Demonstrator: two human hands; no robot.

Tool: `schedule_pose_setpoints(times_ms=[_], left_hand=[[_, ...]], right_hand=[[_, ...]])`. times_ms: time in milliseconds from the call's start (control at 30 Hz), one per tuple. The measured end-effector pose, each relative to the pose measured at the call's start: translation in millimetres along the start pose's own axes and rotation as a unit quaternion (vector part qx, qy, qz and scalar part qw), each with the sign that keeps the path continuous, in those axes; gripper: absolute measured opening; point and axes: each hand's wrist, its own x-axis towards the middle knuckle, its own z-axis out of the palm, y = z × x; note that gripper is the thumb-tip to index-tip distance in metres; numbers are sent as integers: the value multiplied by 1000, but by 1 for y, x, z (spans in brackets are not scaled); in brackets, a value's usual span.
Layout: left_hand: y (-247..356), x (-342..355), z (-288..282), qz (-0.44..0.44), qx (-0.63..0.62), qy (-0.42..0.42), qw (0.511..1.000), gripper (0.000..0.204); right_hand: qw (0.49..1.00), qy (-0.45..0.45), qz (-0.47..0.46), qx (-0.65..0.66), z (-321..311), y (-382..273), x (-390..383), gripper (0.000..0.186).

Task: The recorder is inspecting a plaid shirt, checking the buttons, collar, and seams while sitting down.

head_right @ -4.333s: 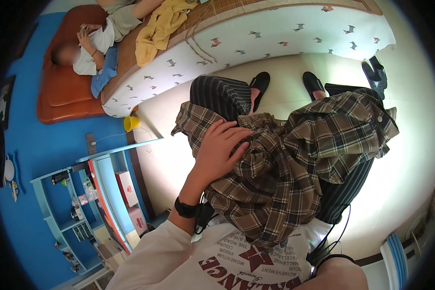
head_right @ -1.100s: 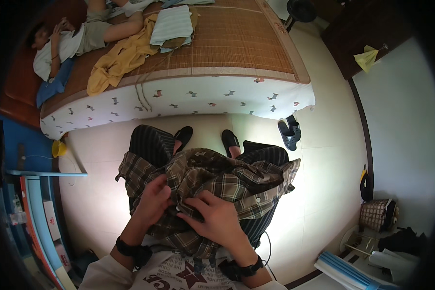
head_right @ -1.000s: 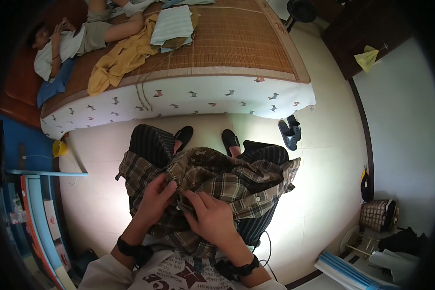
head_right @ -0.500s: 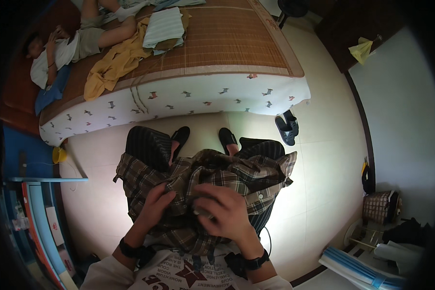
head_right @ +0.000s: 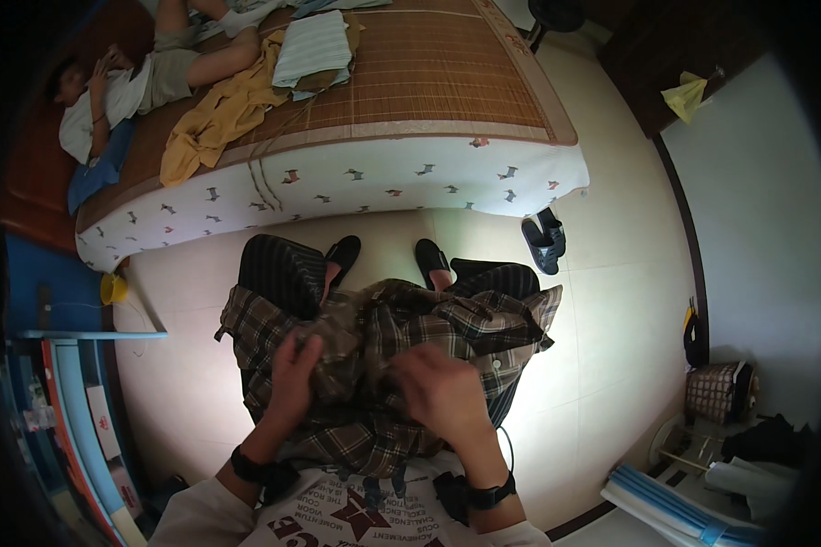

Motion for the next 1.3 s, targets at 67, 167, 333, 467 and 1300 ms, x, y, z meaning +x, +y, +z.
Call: schedule_pose_setpoints(times_ms=[67,167,333,467,1300], left_hand=[[-7,2,-1,34,-62,77,995,36],[2,2,2,123,-143,222,957,37],[1,0,-1,149,-152,243,947,35],[1,4,-7,122,-244,185,944,35],[17,2,-34,180,-43,179,966,34]], right_hand=[[946,216,133,203,0,11,-4,10],[756,362,313,447,-12,41,-7,2],[884,261,372,109,-24,72,-20,14],[940,202,220,-168,-27,64,-10,43],[970,141,179,-86,-10,49,11,16]])
